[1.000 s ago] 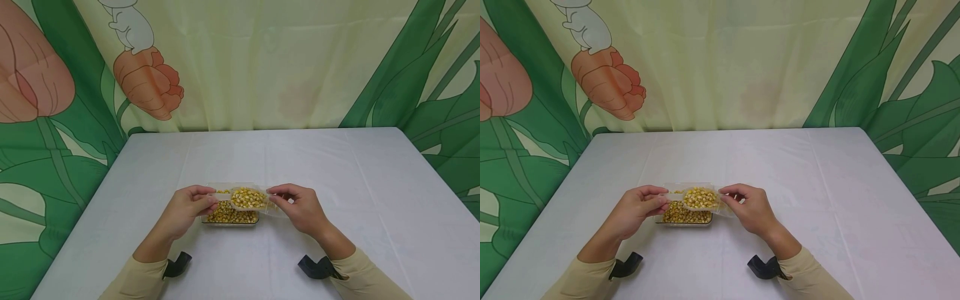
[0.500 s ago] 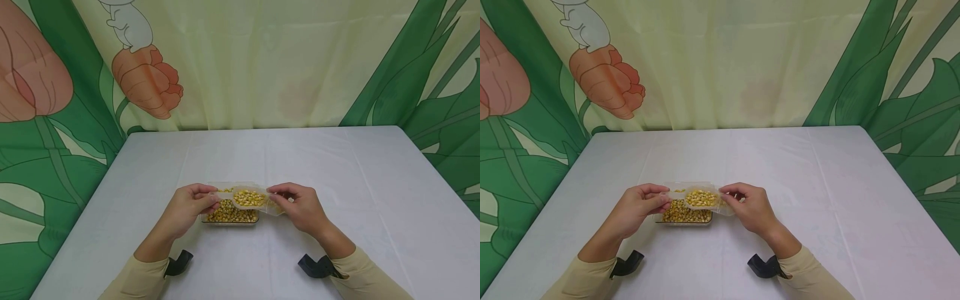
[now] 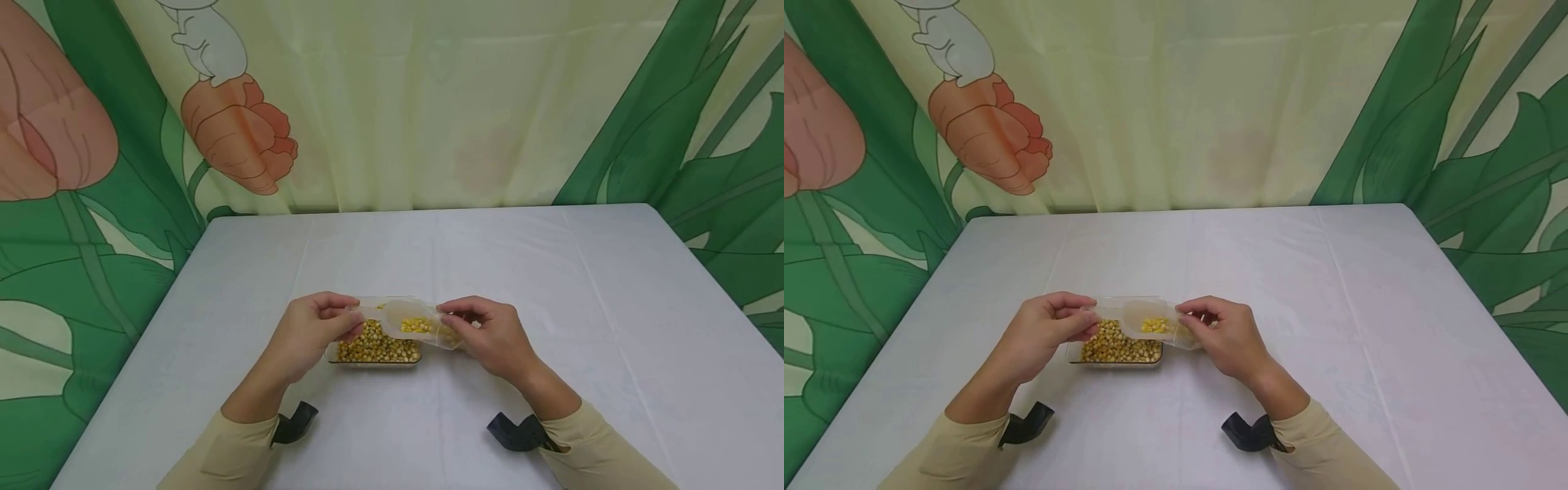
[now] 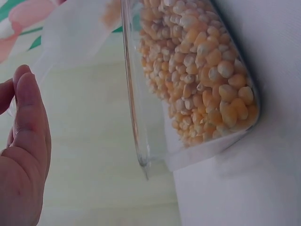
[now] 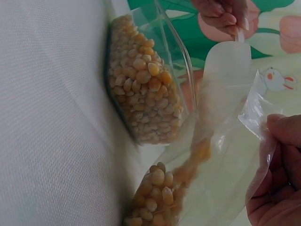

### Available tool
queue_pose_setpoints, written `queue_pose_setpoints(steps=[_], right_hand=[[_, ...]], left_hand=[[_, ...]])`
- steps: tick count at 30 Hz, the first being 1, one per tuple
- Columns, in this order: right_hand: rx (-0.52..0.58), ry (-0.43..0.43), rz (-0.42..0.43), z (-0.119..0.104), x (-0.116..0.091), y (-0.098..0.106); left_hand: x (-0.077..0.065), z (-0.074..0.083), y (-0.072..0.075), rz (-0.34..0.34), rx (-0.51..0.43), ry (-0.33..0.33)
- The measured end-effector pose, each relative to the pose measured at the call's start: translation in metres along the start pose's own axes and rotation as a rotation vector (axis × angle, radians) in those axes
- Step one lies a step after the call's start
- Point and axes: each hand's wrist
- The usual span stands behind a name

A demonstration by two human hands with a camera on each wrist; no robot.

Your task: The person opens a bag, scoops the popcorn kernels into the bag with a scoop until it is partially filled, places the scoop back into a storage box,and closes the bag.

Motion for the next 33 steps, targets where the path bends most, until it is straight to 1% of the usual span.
queue_pose_setpoints(steps=[6,10,16,20,24,28,33], right_hand=[[0.014,0.0,-0.002,0.001,0.0,-0.001],[0.015,-0.001,-0.007,0.001,0.0,-0.001],[0.01,0.002,-0.006,0.001,0.001,-0.001],[0.007,0.004,-0.01,0.0,0.002,-0.001],[0.005,0.0,-0.009,0.0,0.001,0.0],[-0.008,0.001,0.001,0.001,0.0,0.0],[-0.019,0.006,0.007,0.002,0.001,0.001]], left_hand=[[-0.001,0.003,0.004,-0.008,-0.02,-0.003],[-0.002,0.002,0.009,-0.025,-0.011,-0.011],[-0.005,0.0,0.023,-0.039,0.029,-0.024],[-0.009,0.0,0.036,-0.017,0.073,-0.016],[-0.013,-0.003,0.049,0.015,0.101,0.013],[-0.017,-0.008,0.061,0.041,0.137,0.038],[-0.021,-0.012,0.072,0.055,0.196,0.049]])
Point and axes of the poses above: each hand's wrist, its own x-axis towards the middle knuckle, its own y-axis out of the back of the hand, z = x × y, and after that the axes turned 15 degrees about -y, right-handed
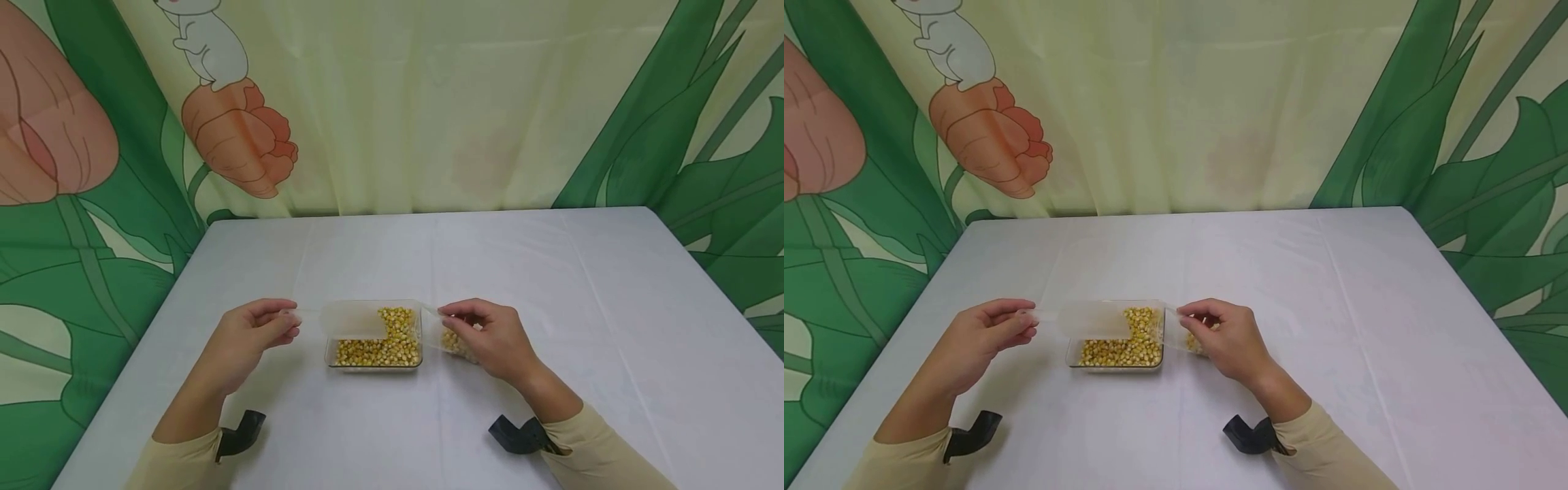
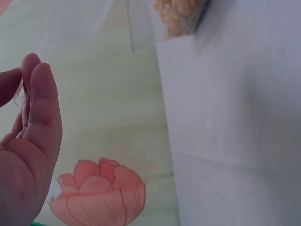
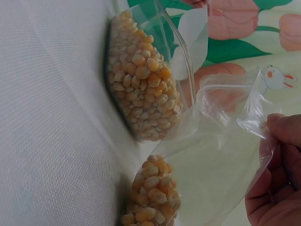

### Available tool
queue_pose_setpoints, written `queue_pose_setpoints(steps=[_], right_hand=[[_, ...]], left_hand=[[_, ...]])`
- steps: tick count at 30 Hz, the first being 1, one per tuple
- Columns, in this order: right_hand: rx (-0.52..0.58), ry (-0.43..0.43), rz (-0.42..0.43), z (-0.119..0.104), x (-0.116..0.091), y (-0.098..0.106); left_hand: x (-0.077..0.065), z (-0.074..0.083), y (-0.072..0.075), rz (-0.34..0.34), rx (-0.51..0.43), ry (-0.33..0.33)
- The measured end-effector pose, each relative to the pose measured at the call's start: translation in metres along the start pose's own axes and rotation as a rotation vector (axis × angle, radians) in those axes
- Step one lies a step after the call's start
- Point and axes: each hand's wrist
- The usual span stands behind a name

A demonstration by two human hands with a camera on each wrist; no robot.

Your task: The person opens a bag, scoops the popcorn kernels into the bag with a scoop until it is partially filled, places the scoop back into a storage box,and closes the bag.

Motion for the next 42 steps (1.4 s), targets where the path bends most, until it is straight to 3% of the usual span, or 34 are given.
queue_pose_setpoints(steps=[11,20,25,42], right_hand=[[0.021,-0.021,-0.001,0.001,0.0,0.001],[0.016,-0.008,-0.007,0.0,0.001,0.001],[0.016,-0.006,-0.006,0.0,0.0,0.001],[0.017,-0.011,-0.008,0.0,-0.001,0.001]], left_hand=[[-0.004,0.006,0.008,0.106,0.247,-0.078],[0.001,0.014,0.001,0.102,0.389,-0.111],[0.006,0.013,-0.004,0.085,0.381,-0.127],[0.012,0.0,-0.02,0.02,0.283,-0.074]])
Point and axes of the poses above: each hand's wrist, its own x-axis towards the middle knuckle, its own y-axis out of the back of the hand, z = x × y, and after that the axes turned 15 degrees about -y, right-handed
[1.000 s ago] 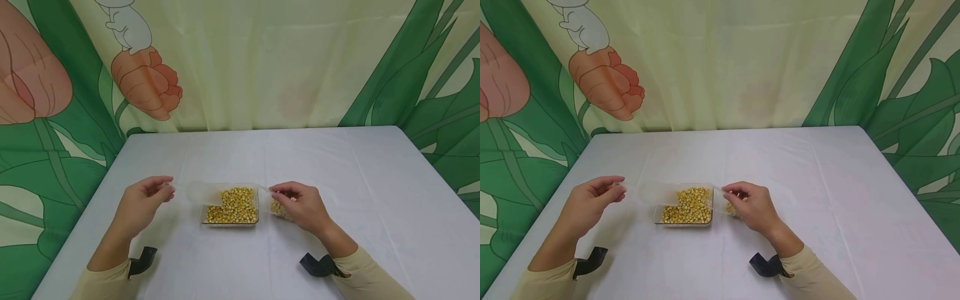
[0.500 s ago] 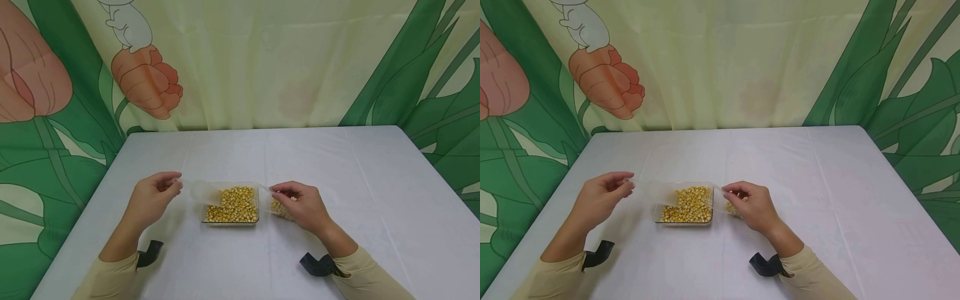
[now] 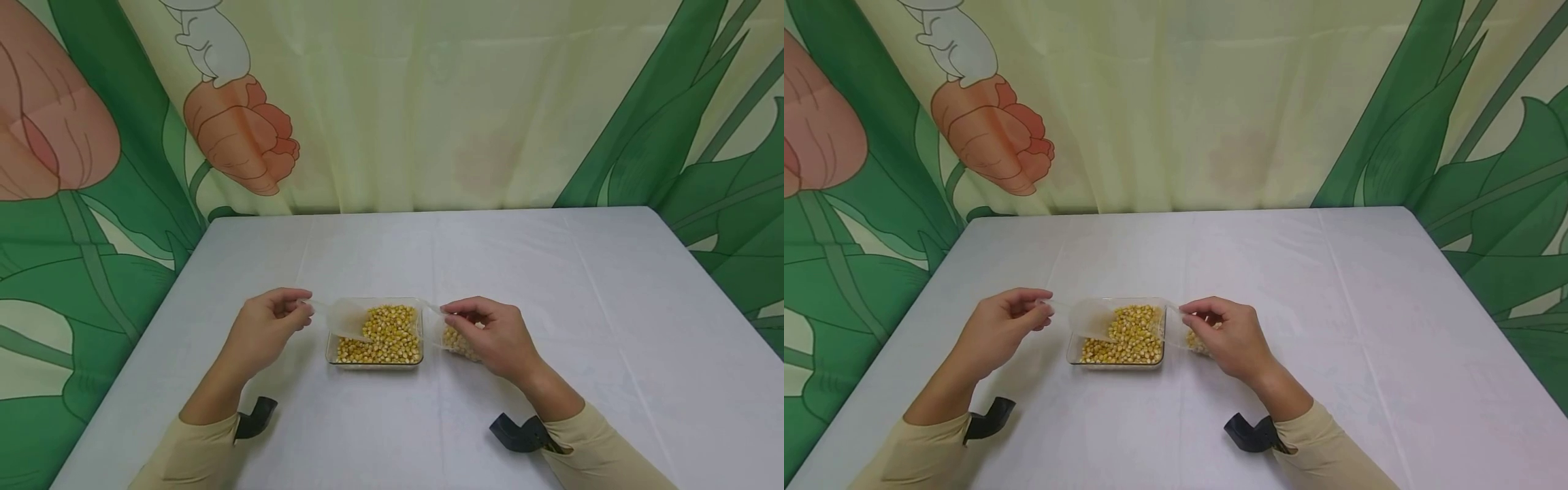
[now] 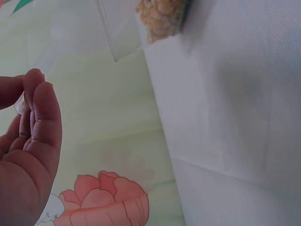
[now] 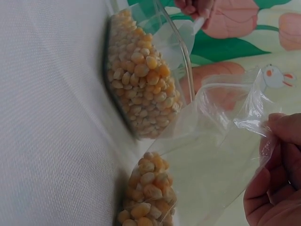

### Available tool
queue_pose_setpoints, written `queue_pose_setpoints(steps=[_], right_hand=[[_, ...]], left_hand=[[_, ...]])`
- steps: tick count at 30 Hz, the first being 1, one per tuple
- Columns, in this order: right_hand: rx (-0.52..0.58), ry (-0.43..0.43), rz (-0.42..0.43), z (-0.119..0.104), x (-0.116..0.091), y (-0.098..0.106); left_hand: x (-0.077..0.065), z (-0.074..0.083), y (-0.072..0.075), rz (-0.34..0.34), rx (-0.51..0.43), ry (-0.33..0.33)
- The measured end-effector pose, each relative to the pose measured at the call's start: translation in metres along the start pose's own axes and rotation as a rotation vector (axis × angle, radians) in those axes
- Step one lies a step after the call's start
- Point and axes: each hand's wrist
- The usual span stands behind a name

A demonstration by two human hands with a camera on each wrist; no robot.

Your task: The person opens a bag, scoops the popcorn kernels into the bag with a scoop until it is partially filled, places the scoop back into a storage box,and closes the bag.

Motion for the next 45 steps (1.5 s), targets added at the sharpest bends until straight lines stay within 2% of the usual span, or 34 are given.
queue_pose_setpoints(steps=[7,16,32,45], right_hand=[[0.007,-0.001,-0.004,0.0,0.0,0.0],[0.008,0.005,-0.001,0.001,-0.001,0.0],[0.007,-0.008,-0.001,0.001,-0.001,0.001],[0.012,0.002,0.001,0.002,-0.001,0.001]], left_hand=[[0.001,-0.003,0.0,-0.032,-0.058,0.063],[0.002,-0.015,-0.005,-0.078,-0.098,0.127],[0.006,-0.032,-0.007,-0.124,-0.209,0.136],[0.01,-0.038,-0.018,-0.146,-0.238,0.136]])
Point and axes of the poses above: each hand's wrist, its own x-axis towards the middle knuckle, its own y-axis out of the back of the hand, z = x × y, and after that the axes turned 15 degrees about -y, right-handed
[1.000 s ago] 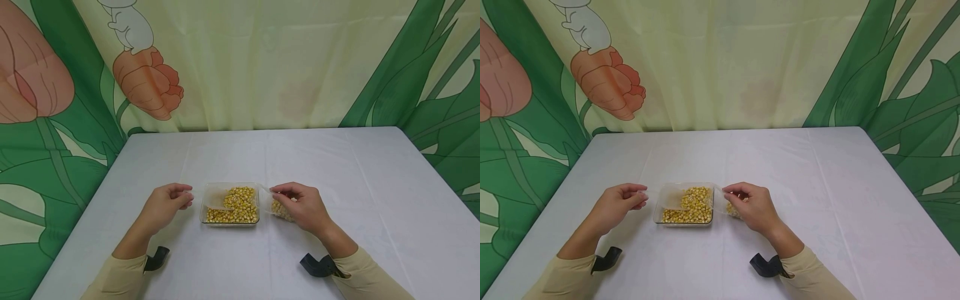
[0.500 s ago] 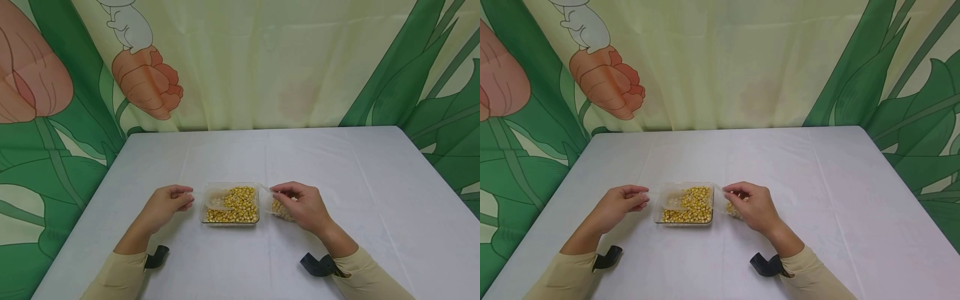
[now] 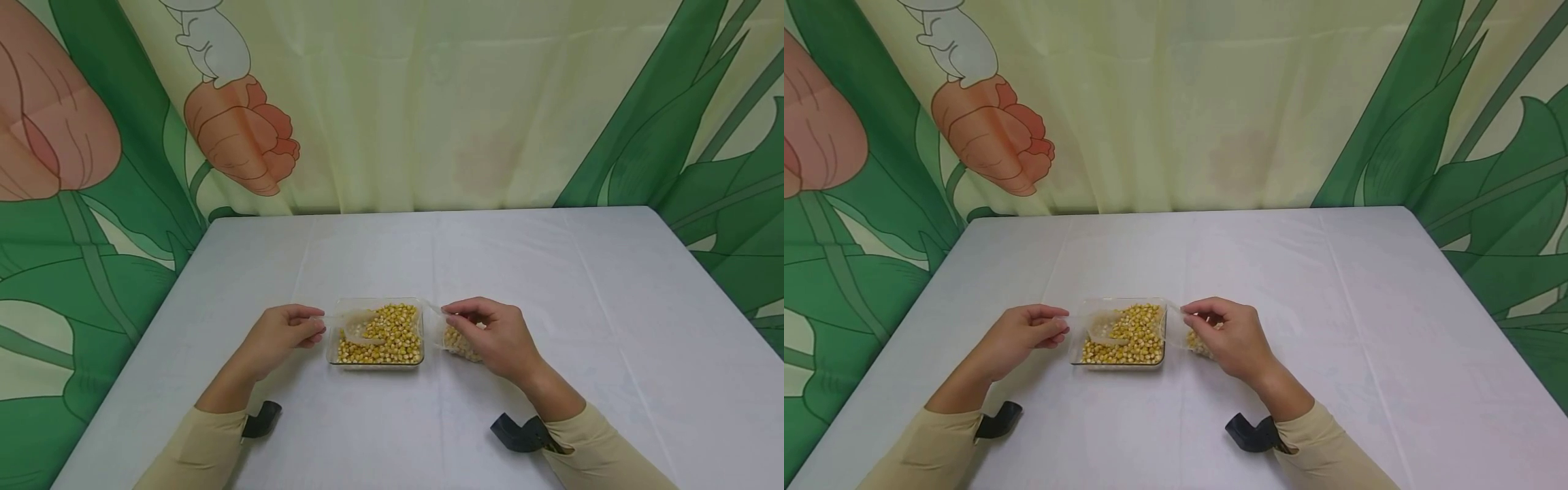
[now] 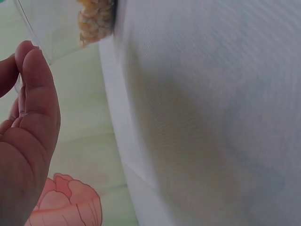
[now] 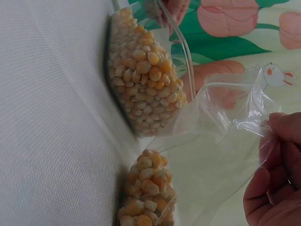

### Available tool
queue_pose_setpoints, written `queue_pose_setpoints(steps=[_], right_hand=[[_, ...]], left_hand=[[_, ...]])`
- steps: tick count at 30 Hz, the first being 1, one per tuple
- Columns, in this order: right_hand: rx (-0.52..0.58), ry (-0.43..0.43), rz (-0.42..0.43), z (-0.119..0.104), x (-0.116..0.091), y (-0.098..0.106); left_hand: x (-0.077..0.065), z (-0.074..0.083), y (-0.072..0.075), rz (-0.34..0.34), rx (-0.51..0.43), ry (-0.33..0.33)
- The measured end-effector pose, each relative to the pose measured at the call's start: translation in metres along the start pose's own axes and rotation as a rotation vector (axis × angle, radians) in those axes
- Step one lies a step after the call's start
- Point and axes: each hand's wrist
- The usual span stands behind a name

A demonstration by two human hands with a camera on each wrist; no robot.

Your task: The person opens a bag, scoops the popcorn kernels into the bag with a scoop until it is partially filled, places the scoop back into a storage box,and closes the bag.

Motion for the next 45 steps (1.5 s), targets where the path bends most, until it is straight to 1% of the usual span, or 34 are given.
queue_pose_setpoints(steps=[8,11,16,19,21,24,27,29,31,36,40,45], right_hand=[[-0.007,-0.009,-0.004,0.0,0.0,0.001],[-0.005,-0.011,-0.001,0.001,0.0,0.001],[-0.003,-0.001,0.002,0.001,0.0,0.001],[-0.001,0.003,-0.002,0.001,0.0,0.001],[0.0,0.008,-0.005,0.001,0.001,0.001],[-0.002,0.012,-0.006,0.001,0.001,0.001],[0.0,0.01,-0.009,0.001,0.001,0.001],[-0.001,0.01,-0.009,0.001,0.001,0.001],[-0.003,0.009,-0.007,0.001,0.001,0.001],[-0.003,0.005,0.002,0.0,0.0,0.001],[0.001,-0.004,0.003,0.0,0.0,0.001],[0.002,-0.01,-0.001,0.0,0.0,0.001]], left_hand=[[0.0,0.001,-0.007,0.009,-0.032,0.026],[-0.001,0.002,-0.008,0.0,-0.007,0.015],[0.0,0.001,-0.008,-0.035,0.035,-0.011],[0.0,0.001,-0.008,-0.035,0.049,-0.016],[0.001,0.001,-0.008,-0.031,0.052,-0.007],[0.001,0.0,-0.006,-0.03,0.017,0.012],[0.001,-0.002,-0.005,-0.02,-0.075,0.03],[0.002,-0.003,-0.004,-0.013,-0.134,0.029],[0.001,-0.004,-0.003,-0.009,-0.168,0.024],[-0.001,-0.007,0.003,-0.012,-0.194,0.009],[-0.004,-0.009,0.007,-0.009,-0.211,0.01],[-0.007,-0.007,0.01,-0.005,-0.218,0.013]])
Point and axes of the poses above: each hand's wrist, its own x-axis towards the middle knuckle, its own y-axis out of the back of the hand, z = x × y, and after that the axes turned 15 degrees about -y, right-handed
